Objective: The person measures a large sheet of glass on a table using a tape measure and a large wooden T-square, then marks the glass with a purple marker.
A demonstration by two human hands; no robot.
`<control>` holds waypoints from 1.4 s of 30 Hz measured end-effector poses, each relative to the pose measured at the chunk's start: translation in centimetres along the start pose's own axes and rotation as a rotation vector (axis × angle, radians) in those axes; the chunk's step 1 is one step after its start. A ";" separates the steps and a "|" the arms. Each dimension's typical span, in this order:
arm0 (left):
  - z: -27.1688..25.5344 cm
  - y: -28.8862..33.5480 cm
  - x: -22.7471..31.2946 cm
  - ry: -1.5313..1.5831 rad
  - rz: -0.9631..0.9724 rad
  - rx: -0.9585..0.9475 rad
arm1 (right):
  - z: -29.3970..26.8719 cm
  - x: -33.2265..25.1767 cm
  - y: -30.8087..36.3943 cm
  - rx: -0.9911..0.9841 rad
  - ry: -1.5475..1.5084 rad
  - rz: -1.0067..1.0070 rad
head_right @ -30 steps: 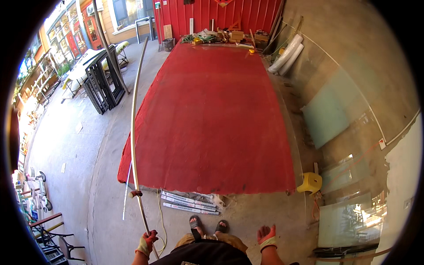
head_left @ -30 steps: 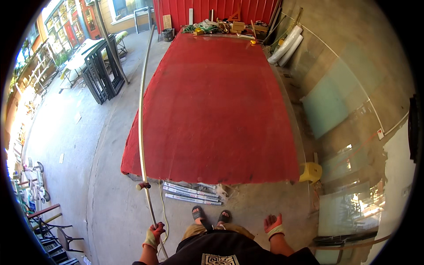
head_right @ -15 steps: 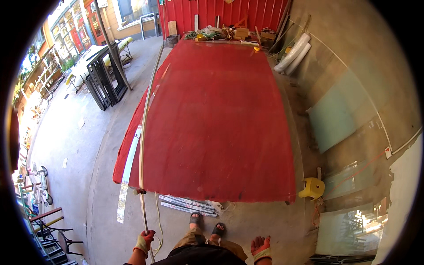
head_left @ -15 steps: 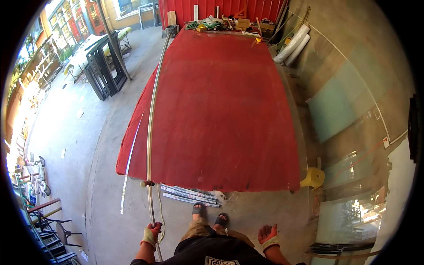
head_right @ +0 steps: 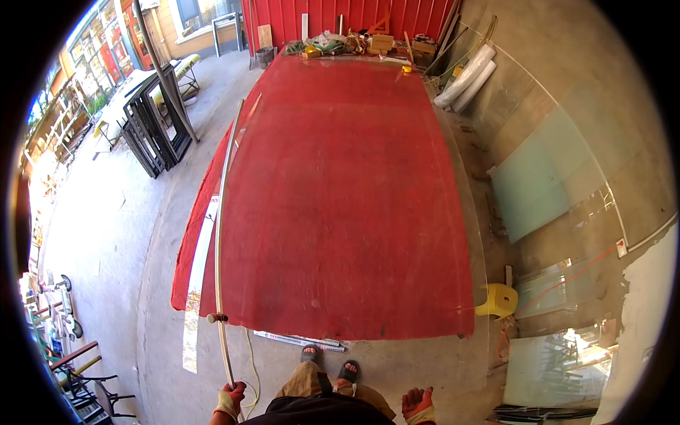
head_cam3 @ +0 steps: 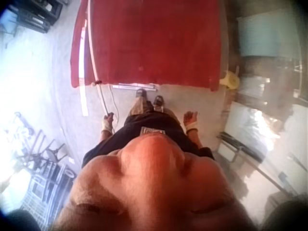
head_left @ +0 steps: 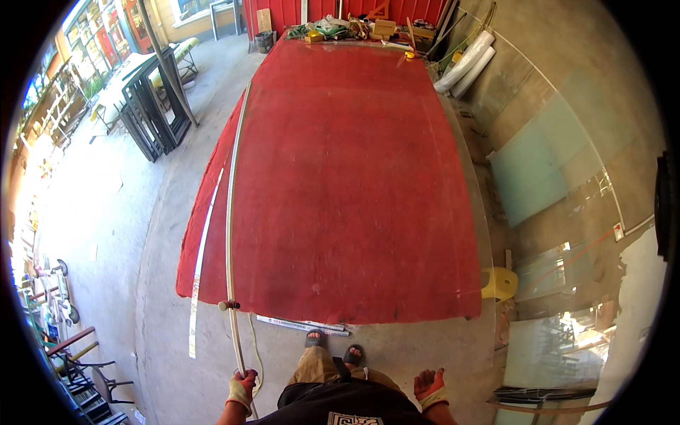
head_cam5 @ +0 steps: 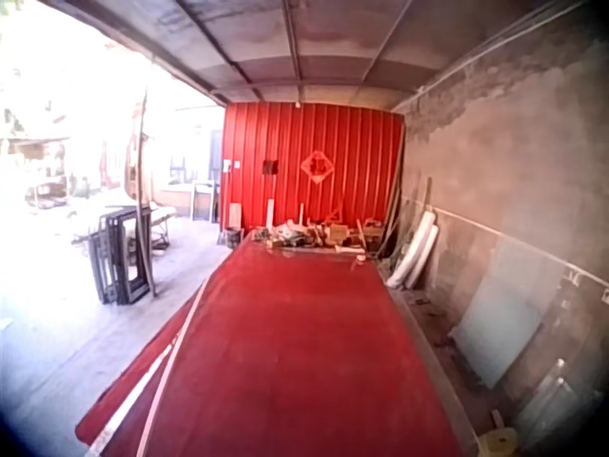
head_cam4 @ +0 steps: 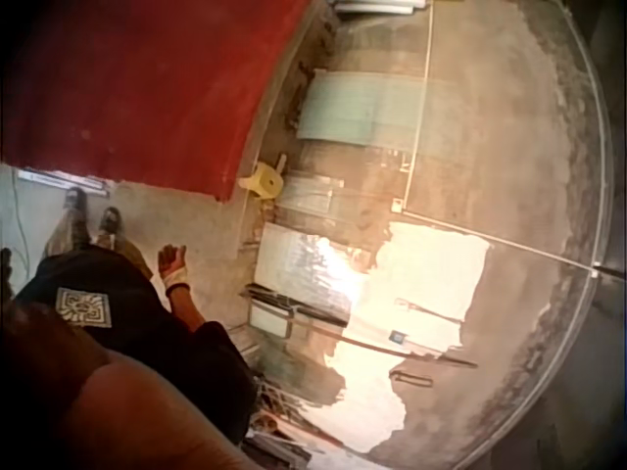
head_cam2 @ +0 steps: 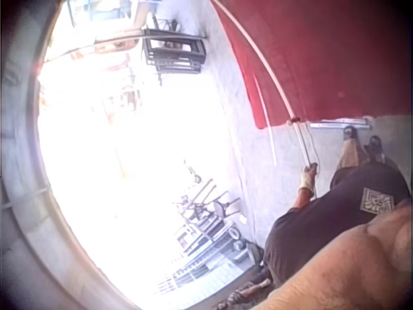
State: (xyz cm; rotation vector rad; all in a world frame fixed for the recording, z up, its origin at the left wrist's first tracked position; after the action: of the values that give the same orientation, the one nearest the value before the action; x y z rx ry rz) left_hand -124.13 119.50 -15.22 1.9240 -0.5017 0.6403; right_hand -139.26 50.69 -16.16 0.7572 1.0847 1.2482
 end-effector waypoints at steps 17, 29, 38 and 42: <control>2.2 -3.2 4.4 -0.168 0.077 0.010 | 8.2 -1.7 -2.6 -0.582 0.033 -0.049; 4.0 2.4 10.5 -0.081 0.229 0.010 | 4.9 -4.5 -2.4 -0.063 0.152 -0.106; -0.6 6.4 10.9 0.001 0.335 0.065 | 2.4 -3.8 -2.3 -0.060 0.475 0.119; -8.0 9.4 16.0 0.062 0.432 0.129 | 3.8 -0.7 -0.3 -0.043 0.557 0.207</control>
State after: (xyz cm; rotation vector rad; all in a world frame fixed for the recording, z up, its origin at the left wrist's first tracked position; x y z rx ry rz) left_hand -119.06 121.90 4.18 1.9215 -0.8660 1.0263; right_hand -135.58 50.34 -14.97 0.5043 1.4447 1.7135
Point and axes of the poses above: each hand's wrist, its own y-axis away from the middle knuckle, its own z-axis out of the palm, x = y × z, the point moved 10 cm from there along -y, towards the middle knuckle, and after that the axes turned 2 degrees about z, right-handed, at the moved point
